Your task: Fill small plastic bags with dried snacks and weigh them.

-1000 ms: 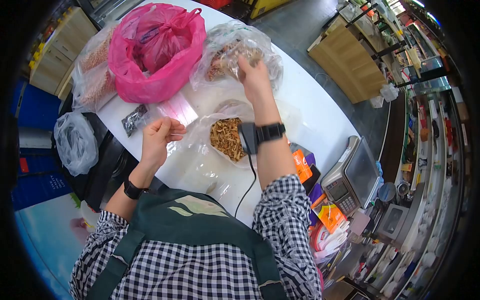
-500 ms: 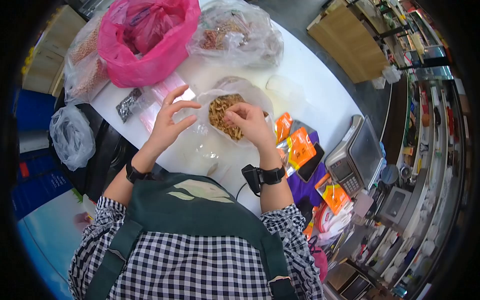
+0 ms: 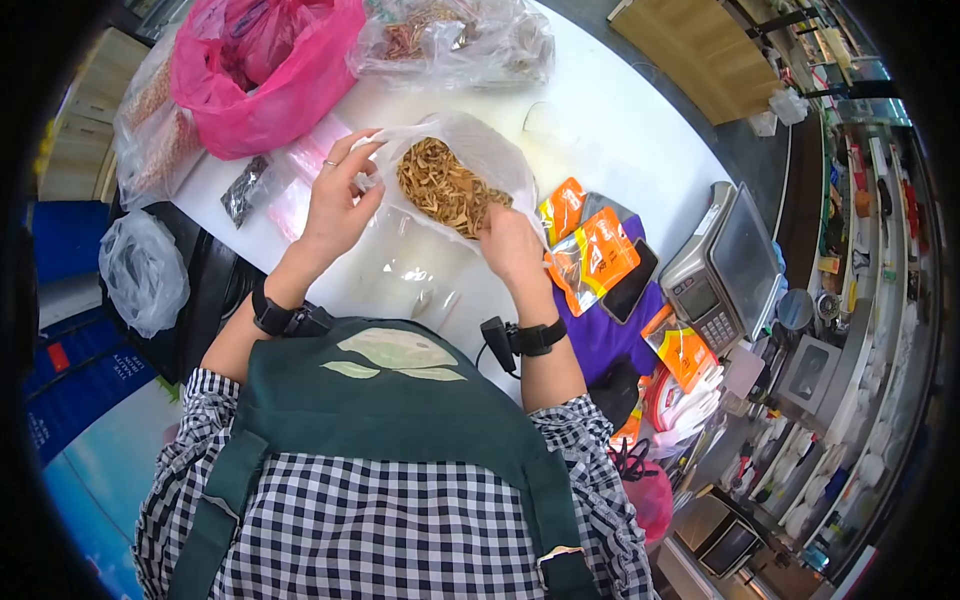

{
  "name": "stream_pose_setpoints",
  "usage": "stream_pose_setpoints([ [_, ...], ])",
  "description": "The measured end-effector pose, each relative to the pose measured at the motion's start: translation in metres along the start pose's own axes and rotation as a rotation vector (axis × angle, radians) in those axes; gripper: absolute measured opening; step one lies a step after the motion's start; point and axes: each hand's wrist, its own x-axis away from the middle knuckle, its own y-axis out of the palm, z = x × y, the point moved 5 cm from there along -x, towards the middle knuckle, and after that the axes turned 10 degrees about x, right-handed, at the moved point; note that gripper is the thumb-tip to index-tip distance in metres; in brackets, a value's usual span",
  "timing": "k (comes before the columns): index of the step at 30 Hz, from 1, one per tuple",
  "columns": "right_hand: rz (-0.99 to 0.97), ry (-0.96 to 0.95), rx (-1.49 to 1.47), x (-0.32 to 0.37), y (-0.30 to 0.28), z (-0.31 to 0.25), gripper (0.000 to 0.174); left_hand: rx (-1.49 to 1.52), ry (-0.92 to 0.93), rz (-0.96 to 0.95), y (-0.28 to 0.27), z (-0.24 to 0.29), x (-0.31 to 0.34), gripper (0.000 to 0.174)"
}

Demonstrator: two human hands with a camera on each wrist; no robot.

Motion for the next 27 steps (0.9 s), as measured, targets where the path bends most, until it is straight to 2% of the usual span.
stream_pose_setpoints([
  [2,0.085,-0.050,-0.030,0.002,-0.010,-0.003,0.009,-0.040,0.155,0.011,-0.003,0.008,0.007,0.048],
  [3,0.140,-0.079,-0.047,0.005,-0.016,-0.007,0.010,-0.119,0.261,0.051,-0.007,0.017,0.013,0.040],
  [4,0.136,-0.075,-0.053,0.008,-0.019,-0.011,0.010,-0.121,0.257,0.044,-0.009,0.012,0.024,0.040],
  [6,0.137,-0.094,-0.511,0.014,-0.026,-0.021,0.014,-0.133,0.157,-0.042,-0.013,-0.009,0.049,0.032],
  [7,0.133,-0.092,-0.517,0.019,-0.031,-0.024,0.014,-0.047,0.055,-0.168,-0.008,-0.017,0.057,0.028],
  [8,-0.084,-0.140,-0.664,0.023,-0.028,-0.033,0.015,-0.051,0.051,-0.172,-0.007,-0.027,0.063,0.028],
  [9,-0.303,-0.189,-0.805,0.029,-0.022,-0.041,0.017,-0.054,-0.055,-0.343,0.004,-0.047,0.073,0.028],
  [10,-0.302,-0.191,-0.808,0.030,-0.018,-0.042,0.017,-0.057,-0.160,-0.513,0.015,-0.062,0.083,0.028],
  [12,-0.549,-0.362,-0.548,0.038,0.006,-0.051,0.016,-0.169,-0.102,-0.498,0.024,-0.078,0.095,0.030],
  [13,-0.499,-0.435,-0.364,0.038,0.017,-0.049,0.019,-0.278,-0.044,-0.482,0.026,-0.080,0.097,0.032],
  [14,-0.496,-0.436,-0.361,0.037,0.029,-0.045,0.019,-0.279,-0.041,-0.480,0.027,-0.085,0.096,0.032],
  [16,-0.481,-0.472,-0.290,0.038,0.042,-0.045,0.021,-0.370,-0.327,-0.700,0.033,-0.109,0.099,0.040],
  [20,-0.492,-0.367,-0.403,0.040,0.049,-0.038,0.024,-0.393,-0.251,-0.831,0.039,-0.111,0.099,0.047],
  [22,-0.352,-0.293,-0.493,0.037,0.053,-0.033,0.030,-0.303,0.096,-0.609,0.037,-0.075,0.086,0.035],
  [23,-0.350,-0.292,-0.494,0.037,0.059,-0.033,0.030,-0.304,0.097,-0.612,0.040,-0.075,0.087,0.035],
  [25,-0.263,-0.439,-0.208,0.037,0.067,-0.043,0.035,-0.443,0.068,-0.697,0.049,-0.084,0.092,0.022],
  [26,-0.259,-0.438,-0.207,0.037,0.071,-0.044,0.035,-0.444,0.072,-0.697,0.052,-0.087,0.091,0.022],
  [27,-0.292,-0.426,-0.202,0.039,0.075,-0.046,0.036,-0.483,-0.051,-0.858,0.058,-0.098,0.094,0.020],
])
